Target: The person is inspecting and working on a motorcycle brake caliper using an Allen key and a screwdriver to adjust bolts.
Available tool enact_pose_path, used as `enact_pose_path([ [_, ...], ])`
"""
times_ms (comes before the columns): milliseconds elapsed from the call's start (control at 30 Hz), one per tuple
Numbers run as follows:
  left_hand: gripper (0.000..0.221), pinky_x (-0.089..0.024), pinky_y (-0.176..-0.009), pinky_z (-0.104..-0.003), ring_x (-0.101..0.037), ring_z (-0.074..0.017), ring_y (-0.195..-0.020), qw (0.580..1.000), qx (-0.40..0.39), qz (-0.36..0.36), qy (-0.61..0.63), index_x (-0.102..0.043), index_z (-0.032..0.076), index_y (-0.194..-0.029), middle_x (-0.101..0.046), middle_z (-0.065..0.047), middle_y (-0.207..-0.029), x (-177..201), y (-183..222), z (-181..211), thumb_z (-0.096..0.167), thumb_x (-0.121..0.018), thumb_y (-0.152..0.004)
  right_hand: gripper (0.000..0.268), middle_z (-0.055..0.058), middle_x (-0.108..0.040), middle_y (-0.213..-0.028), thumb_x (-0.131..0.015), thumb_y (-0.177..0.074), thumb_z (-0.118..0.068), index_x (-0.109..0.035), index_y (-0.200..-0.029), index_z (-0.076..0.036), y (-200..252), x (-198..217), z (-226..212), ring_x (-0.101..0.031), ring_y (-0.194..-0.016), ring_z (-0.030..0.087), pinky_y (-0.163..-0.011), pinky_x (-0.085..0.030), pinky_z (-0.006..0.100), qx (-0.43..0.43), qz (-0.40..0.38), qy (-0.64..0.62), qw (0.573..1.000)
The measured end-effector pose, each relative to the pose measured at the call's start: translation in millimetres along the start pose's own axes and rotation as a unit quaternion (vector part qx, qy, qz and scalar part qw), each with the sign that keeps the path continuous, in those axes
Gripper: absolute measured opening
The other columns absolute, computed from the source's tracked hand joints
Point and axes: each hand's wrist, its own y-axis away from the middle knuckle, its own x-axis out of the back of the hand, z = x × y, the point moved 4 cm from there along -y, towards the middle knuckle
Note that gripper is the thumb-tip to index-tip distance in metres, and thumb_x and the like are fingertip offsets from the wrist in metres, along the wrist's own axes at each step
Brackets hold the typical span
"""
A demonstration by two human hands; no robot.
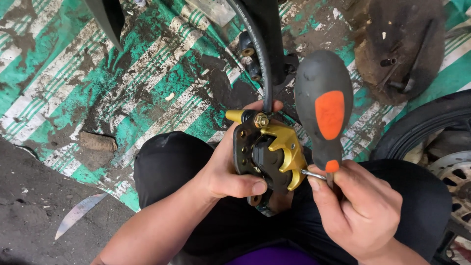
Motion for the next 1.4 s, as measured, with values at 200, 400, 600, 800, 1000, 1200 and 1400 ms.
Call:
enact_pose_path([
  [200,0.121,-0.058,-0.115,-0.043,-0.065,-0.0297,-0.138,1.000,0.003,0.002,-0.010,-0.027,0.000,-0.174,-0.054,-0.011,-0.159,-3.4,-1.3,1.3,0.029,-0.093,-0.077,0.015,0.011,-0.076,-0.084,-0.070,-0.103,-0.005,-0.077,-0.094,0.005,-2.0,-0.3,-1.2,-0.068,-0.067,0.023,-0.066,-0.056,0.037,0.014,-0.001,0.019,1.000],
  [400,0.119,-0.059,-0.111,-0.041,-0.068,-0.0285,-0.132,1.000,-0.001,0.008,-0.027,-0.028,0.001,-0.172,-0.061,-0.012,-0.145,-5.9,-3.3,2.0,0.031,-0.093,-0.077,0.014,0.010,-0.077,-0.086,-0.069,-0.104,-0.003,-0.076,-0.095,0.006,-2.3,-3.0,0.1,-0.068,-0.067,0.022,-0.068,-0.058,0.035,0.022,0.009,0.023,0.999],
  [600,0.119,-0.058,-0.110,-0.038,-0.068,-0.0256,-0.131,0.999,0.000,0.017,-0.035,-0.029,0.000,-0.172,-0.061,-0.010,-0.145,-6.3,-3.8,1.4,0.031,-0.093,-0.076,0.013,0.011,-0.078,-0.090,-0.071,-0.103,-0.002,-0.080,-0.104,0.006,-0.7,-4.8,2.5,-0.072,-0.071,0.023,-0.071,-0.060,0.036,0.022,0.014,0.028,0.999],
  [800,0.120,-0.058,-0.111,-0.040,-0.066,-0.0273,-0.134,0.999,-0.002,0.029,-0.029,-0.028,0.001,-0.173,-0.057,-0.011,-0.152,-4.9,-2.0,-2.4,0.029,-0.093,-0.076,0.012,0.014,-0.080,-0.091,-0.071,-0.103,0.000,-0.081,-0.104,0.008,-2.0,-8.1,2.2,-0.074,-0.072,0.024,-0.070,-0.060,0.037,0.036,0.017,0.028,0.999],
  [1000,0.121,-0.059,-0.111,-0.038,-0.065,-0.0243,-0.136,0.999,-0.006,0.041,-0.009,-0.029,0.003,-0.174,-0.056,-0.010,-0.157,-2.8,-0.9,-7.0,0.028,-0.097,-0.076,0.014,0.012,-0.067,-0.075,-0.070,-0.104,0.000,-0.072,-0.093,0.008,1.7,-15.3,8.5,-0.059,-0.058,0.024,-0.062,-0.052,0.039,0.048,0.030,0.030,0.998],
  [1200,0.119,-0.061,-0.107,-0.039,-0.068,-0.0263,-0.130,0.999,-0.001,0.031,0.023,-0.029,0.002,-0.174,-0.062,-0.014,-0.148,-1.5,-3.7,-7.9,0.024,-0.096,-0.078,0.015,0.014,-0.068,-0.082,-0.068,-0.106,-0.003,-0.072,-0.105,0.011,6.1,-19.6,14.9,-0.060,-0.063,0.026,-0.065,-0.054,0.041,0.058,0.027,0.027,0.998],
  [1400,0.117,-0.059,-0.102,-0.032,-0.068,-0.0206,-0.122,0.999,-0.001,0.031,-0.035,-0.034,0.002,-0.170,-0.064,-0.010,-0.138,-0.1,-7.6,-4.5,0.029,-0.095,-0.075,0.036,0.019,-0.081,-0.115,-0.066,-0.106,-0.006,-0.073,-0.136,0.012,2.9,-6.7,19.1,-0.079,-0.095,0.025,-0.089,-0.063,0.037,-0.024,-0.015,-0.035,0.999],
])
